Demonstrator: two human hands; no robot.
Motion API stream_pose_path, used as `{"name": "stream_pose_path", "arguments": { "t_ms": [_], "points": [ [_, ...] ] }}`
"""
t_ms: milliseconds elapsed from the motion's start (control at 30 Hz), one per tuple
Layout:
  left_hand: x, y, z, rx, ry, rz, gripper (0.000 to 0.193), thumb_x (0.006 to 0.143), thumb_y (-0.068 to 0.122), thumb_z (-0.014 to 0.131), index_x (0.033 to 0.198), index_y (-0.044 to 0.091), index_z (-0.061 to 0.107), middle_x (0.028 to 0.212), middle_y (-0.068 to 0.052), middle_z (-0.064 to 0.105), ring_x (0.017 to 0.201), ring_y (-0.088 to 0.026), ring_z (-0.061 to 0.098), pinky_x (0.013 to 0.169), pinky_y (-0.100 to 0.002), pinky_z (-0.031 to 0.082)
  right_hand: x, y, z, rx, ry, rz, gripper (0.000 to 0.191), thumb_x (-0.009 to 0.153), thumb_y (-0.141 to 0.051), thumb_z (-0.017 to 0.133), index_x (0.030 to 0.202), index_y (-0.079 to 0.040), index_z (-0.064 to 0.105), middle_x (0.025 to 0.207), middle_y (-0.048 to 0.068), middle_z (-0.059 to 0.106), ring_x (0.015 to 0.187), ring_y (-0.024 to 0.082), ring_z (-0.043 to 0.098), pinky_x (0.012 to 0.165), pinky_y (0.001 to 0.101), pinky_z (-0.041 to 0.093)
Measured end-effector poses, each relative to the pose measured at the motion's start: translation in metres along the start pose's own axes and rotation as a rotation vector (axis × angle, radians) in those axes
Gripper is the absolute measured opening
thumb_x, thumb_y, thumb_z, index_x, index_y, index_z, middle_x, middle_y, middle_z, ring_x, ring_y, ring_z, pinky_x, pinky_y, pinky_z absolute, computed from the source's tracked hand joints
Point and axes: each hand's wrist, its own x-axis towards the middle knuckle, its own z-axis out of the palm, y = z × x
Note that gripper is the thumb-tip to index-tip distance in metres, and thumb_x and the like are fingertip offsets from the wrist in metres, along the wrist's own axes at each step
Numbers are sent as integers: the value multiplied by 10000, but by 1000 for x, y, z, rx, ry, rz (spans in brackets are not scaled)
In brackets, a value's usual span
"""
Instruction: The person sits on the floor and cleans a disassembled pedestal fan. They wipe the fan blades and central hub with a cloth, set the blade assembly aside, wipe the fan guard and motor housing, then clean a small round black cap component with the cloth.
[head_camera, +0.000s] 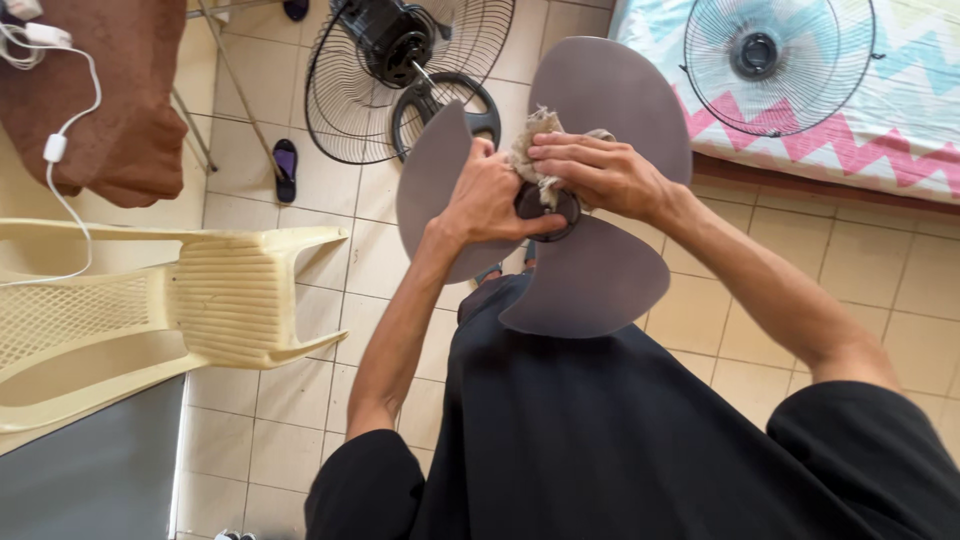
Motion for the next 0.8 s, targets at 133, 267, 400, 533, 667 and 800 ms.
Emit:
{"name": "stream_pose_path", "arguments": {
  "t_ms": [133,267,400,533,667,800],
  "points": [
    [-14,-4,-8,93,-57,-137,805,829,795,642,848,-4,735,778,-137,699,812,-276,645,1009,-440,359,-9,-1,-12,0,-112,-1,438,839,10,726,1260,-65,634,1380,79,653,1390,277,569,1127,413,499],
    [-12,1,-5,123,-19,-128,796,808,803,653,819,11,741,761,-158,685,796,-288,636,984,-437,358,-9,-2,-11,26,-71,24,485,750,20,730,1223,-66,670,1324,69,685,1335,295,590,1116,430,508],
    [-4,3,-1,59,-71,-139,796,764,812,667,825,23,751,694,-137,678,713,-268,627,956,-448,356,6,-2,5,100,57,-9,337,848,39,743,1169,-45,686,1238,68,710,1284,279,644,1116,408,550],
    [-2,2,-1,25,-22,-79,759,782,799,664,841,49,767,677,-123,663,679,-259,620,901,-449,358,11,-7,12,129,56,-32,323,843,23,753,1155,-26,688,1204,91,714,1248,300,659,1091,411,554],
    [-4,3,-1,47,-4,-63,769,786,807,670,810,43,750,682,-125,655,658,-273,607,873,-447,352,13,0,4,105,58,-100,305,867,0,761,1165,-10,694,1211,107,711,1244,307,650,1085,430,547],
    [-5,6,-3,51,-61,-125,742,788,790,673,747,52,735,653,-124,648,650,-283,608,942,-469,349,27,22,-15,-174,2,-180,405,782,44,703,1181,-21,690,1332,159,687,1351,346,590,1070,446,509]
  ]
}}
